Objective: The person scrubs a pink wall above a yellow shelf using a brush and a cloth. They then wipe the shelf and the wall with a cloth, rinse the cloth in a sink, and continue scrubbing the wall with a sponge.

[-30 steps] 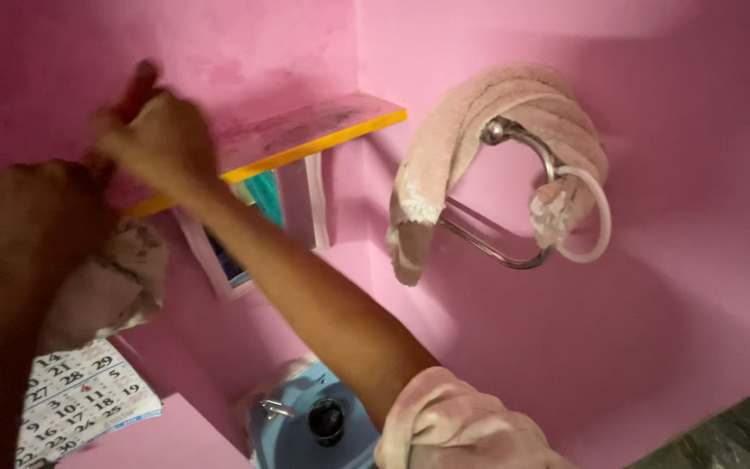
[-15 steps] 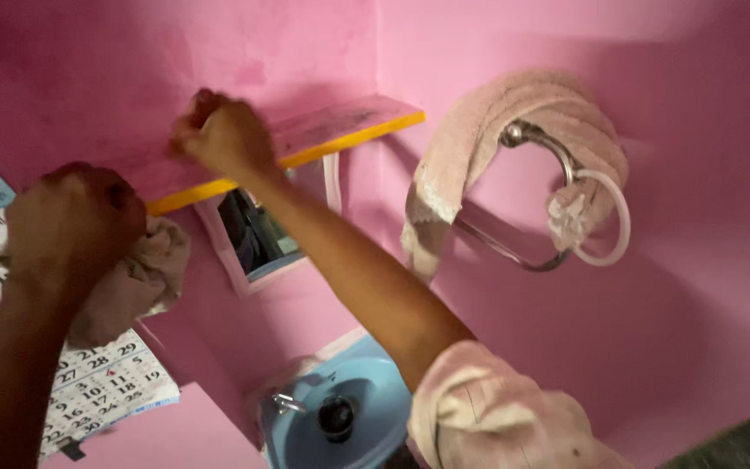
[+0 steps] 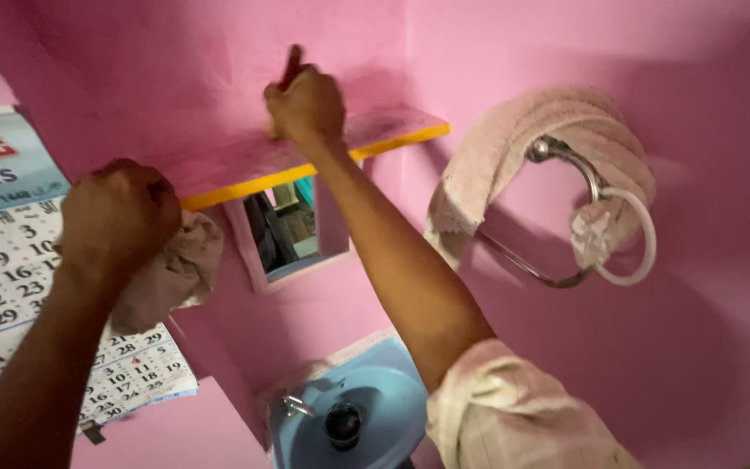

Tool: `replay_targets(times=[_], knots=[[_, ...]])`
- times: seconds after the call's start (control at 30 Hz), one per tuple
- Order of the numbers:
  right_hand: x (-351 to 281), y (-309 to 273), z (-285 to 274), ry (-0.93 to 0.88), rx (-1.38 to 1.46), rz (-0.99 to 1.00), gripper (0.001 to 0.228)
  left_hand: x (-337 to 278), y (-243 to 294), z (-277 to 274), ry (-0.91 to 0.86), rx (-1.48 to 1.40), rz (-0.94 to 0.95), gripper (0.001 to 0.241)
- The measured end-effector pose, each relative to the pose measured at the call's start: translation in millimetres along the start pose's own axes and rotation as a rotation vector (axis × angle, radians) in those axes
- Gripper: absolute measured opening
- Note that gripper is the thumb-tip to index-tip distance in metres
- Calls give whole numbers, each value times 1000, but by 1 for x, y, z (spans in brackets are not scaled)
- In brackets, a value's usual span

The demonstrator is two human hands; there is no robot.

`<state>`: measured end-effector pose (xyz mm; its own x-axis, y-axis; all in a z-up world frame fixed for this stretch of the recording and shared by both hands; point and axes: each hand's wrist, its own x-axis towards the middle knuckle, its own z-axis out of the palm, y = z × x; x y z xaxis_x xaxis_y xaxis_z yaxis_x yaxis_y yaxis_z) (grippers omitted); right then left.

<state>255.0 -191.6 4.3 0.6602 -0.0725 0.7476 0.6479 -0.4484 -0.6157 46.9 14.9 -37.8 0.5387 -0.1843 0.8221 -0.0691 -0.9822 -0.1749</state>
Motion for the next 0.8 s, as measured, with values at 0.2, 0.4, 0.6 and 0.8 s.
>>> replay_targets(times=[0.2,0.4,0.6,0.8], knots=[[-29,-42,43,-273,362,-44,29,6,11,-5,-112,37,-152,30],[16,-8,-13,-238,-10,-73,17,7,-4,14,-75,95,-49,17],[-31,-43,2,-521,426,-83,21,3,1,12,-23,28,-93,21],[12,5,-35,-223,-38,36,20,3,-2,17,-19,29,-96,18]])
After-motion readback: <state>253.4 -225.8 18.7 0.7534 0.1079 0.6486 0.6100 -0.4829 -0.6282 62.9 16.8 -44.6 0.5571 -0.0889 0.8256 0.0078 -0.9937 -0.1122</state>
